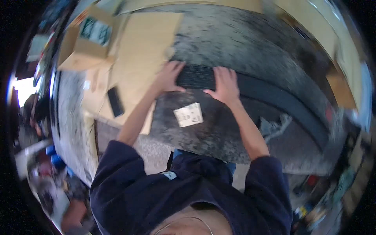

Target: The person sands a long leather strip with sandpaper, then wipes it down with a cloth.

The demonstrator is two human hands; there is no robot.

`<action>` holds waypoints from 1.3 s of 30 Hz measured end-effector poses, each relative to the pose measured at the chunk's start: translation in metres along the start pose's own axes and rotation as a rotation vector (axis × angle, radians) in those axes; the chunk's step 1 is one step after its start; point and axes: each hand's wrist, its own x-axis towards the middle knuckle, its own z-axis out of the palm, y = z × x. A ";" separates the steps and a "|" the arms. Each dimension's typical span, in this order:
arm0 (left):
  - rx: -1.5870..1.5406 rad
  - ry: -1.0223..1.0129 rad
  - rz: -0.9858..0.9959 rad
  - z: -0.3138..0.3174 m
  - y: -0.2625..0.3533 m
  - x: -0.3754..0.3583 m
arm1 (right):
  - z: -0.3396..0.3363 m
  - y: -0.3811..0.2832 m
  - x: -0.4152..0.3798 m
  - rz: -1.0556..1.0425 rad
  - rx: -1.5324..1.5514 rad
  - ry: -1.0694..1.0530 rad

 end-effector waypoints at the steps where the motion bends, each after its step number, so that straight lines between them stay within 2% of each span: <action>1: -0.045 -0.020 -0.024 0.005 -0.003 -0.001 | -0.004 0.004 -0.004 -0.021 0.052 -0.025; 2: -0.030 0.037 0.007 0.006 0.000 -0.002 | -0.009 0.010 -0.009 -0.047 0.102 -0.045; 4: 0.020 -0.002 -0.052 0.003 0.008 -0.002 | -0.011 0.028 -0.031 -0.118 0.075 0.007; 6: 0.065 -0.008 -0.075 0.003 0.012 -0.002 | -0.043 0.064 -0.065 -0.043 0.048 0.036; 8: 0.081 0.003 -0.049 0.005 0.011 -0.006 | -0.086 0.125 -0.113 0.029 0.207 -0.015; 12: 0.096 -0.024 -0.084 0.009 0.014 -0.004 | -0.161 0.245 -0.231 0.394 -0.076 -0.114; 14: 0.122 -0.029 -0.100 0.005 0.016 -0.002 | -0.185 0.297 -0.274 0.564 -0.216 -0.240; 16: 0.191 -0.046 -0.046 0.004 0.018 0.003 | -0.188 0.337 -0.300 0.653 -0.423 -0.392; 18: 0.267 -0.054 -0.043 0.012 0.021 -0.001 | -0.182 0.370 -0.316 0.607 -0.429 -0.425; 20: 0.226 -0.101 -0.138 0.010 0.020 -0.003 | -0.186 0.384 -0.306 0.678 -0.351 -0.579; 21: 0.273 -0.115 -0.113 0.010 0.019 -0.003 | -0.188 0.392 -0.307 0.589 -0.341 -0.596; 24: 0.279 -0.137 -0.158 0.011 0.022 -0.001 | -0.186 0.385 -0.311 0.500 -0.295 -0.615; 28: 0.245 -0.117 -0.165 0.011 0.025 -0.002 | -0.181 0.393 -0.324 0.508 -0.159 -0.482; 30: 0.250 -0.087 -0.170 0.012 0.028 -0.003 | -0.184 0.388 -0.326 0.500 -0.211 -0.481; 32: 0.184 -0.099 -0.198 0.010 0.035 -0.008 | -0.192 0.392 -0.321 0.519 -0.094 -0.494; 36: 0.201 -0.088 -0.132 -0.005 0.057 -0.027 | -0.193 0.395 -0.323 0.492 -0.111 -0.432; 39: 0.195 -0.102 -0.142 -0.014 0.076 -0.030 | -0.207 0.385 -0.327 0.560 -0.149 -0.436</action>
